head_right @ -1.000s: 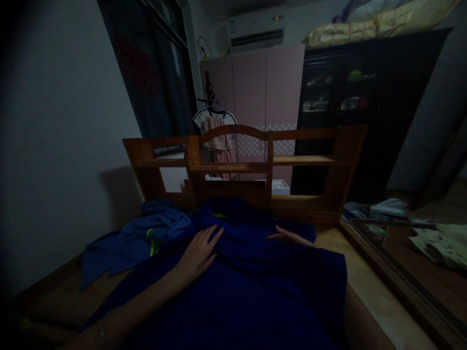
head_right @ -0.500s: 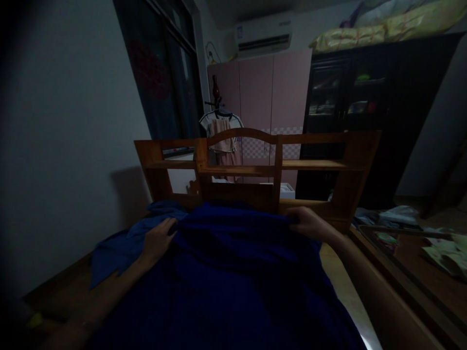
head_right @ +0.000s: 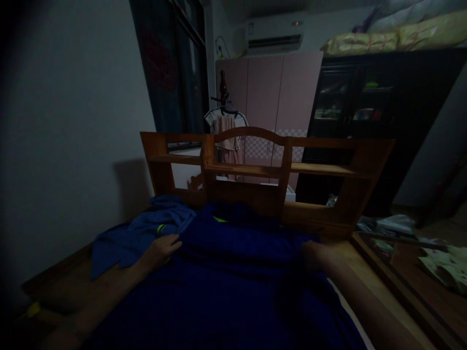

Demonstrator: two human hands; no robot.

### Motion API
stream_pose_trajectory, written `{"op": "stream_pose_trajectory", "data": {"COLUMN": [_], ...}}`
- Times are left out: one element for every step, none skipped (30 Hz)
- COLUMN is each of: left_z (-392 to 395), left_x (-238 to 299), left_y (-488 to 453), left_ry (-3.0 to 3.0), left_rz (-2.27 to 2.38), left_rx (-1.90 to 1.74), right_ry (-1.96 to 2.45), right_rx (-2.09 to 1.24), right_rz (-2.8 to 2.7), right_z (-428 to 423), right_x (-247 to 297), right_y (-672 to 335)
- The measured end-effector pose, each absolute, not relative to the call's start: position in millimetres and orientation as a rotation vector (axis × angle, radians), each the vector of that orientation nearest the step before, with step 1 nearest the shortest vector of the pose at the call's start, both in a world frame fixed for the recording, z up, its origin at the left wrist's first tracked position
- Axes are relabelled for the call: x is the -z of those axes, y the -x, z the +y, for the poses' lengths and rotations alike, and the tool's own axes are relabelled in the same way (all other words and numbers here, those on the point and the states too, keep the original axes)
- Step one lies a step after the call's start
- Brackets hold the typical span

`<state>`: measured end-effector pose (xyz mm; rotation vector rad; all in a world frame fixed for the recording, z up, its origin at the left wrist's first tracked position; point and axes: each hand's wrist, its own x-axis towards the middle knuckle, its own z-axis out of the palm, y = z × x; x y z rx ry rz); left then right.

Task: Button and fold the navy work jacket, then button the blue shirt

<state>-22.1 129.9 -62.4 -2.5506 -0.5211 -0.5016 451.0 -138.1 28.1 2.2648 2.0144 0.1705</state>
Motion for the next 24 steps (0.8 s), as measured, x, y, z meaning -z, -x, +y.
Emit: {"op": "stream_pose_trajectory", "data": {"left_z": [131, 132, 132, 133, 133, 133, 132, 131, 130, 129, 127, 125, 123, 122, 120, 119, 118, 117, 117, 117, 117, 118, 118, 119], "left_x": [68, 72, 75, 76, 77, 76, 75, 73, 71, 69, 67, 65, 63, 61, 58, 56, 53, 51, 49, 47, 46, 46, 46, 46], "left_y": [24, 25, 25, 25, 25, 24, 24, 25, 25, 25, 26, 26, 26, 26, 26, 26, 25, 25, 26, 26, 27, 29, 30, 31], "left_ry": [2.55, 2.551, 2.556, 2.56, 2.563, 2.562, 2.559, 2.554, 2.549, 2.546, 2.546, 2.546, 2.548, 2.552, 2.555, 2.553, 2.547, 2.534, 2.518, 2.5, 2.488, 2.485, 2.487, 2.491], "left_rz": [-0.518, -0.522, -0.526, -0.527, -0.525, -0.521, -0.52, -0.524, -0.529, -0.536, -0.543, -0.551, -0.557, -0.558, -0.56, -0.571, -0.594, -0.631, -0.672, -0.711, -0.741, -0.761, -0.784, -0.817], "left_rx": [0.514, 0.527, 0.537, 0.544, 0.547, 0.548, 0.547, 0.546, 0.545, 0.543, 0.541, 0.541, 0.545, 0.551, 0.564, 0.59, 0.629, 0.674, 0.722, 0.763, 0.79, 0.8, 0.799, 0.796], "right_ry": [-2.245, -2.245, -2.265, -2.358, -2.442, -2.486, -2.562, -2.583, -2.607, -2.635, -2.64, -2.644, -2.659, -2.686, -2.73, -2.784, -2.839, -2.883, -2.909, -2.915, -2.903, -2.876, -2.842, -2.805], "right_rx": [-0.07, 0.014, 0.096, 0.225, 0.371, 0.526, 0.645, 0.679, 0.681, 0.673, 0.669, 0.656, 0.627, 0.58, 0.514, 0.434, 0.35, 0.276, 0.221, 0.184, 0.168, 0.171, 0.191, 0.22], "right_rz": [2.049, 2.117, 2.21, 2.356, 2.521, 2.645, 2.681, 2.68, 2.671, 2.667, 2.675, 2.689, 2.706, 2.722, 2.733, 2.735, 2.726, 2.709, 2.689, 2.668, 2.649, 2.629, 2.608, 2.581], "right_z": [-130, -118, -103, -84, -64, -41, -19, 3, 23, 42, 59, 74, 87, 98, 109, 118, 127, 135, 142, 147, 152, 154, 155, 154], "right_x": [-33, -41, -48, -55, -58, -58, -53, -45, -35, -24, -15, -7, -3, -2, -4, -8, -14, -20, -25, -29, -31, -31, -29, -26], "right_y": [-453, -450, -441, -428, -410, -389, -367, -344, -322, -302, -286, -273, -263, -257, -254, -252, -252, -252, -252, -252, -251, -251, -251, -253]}}
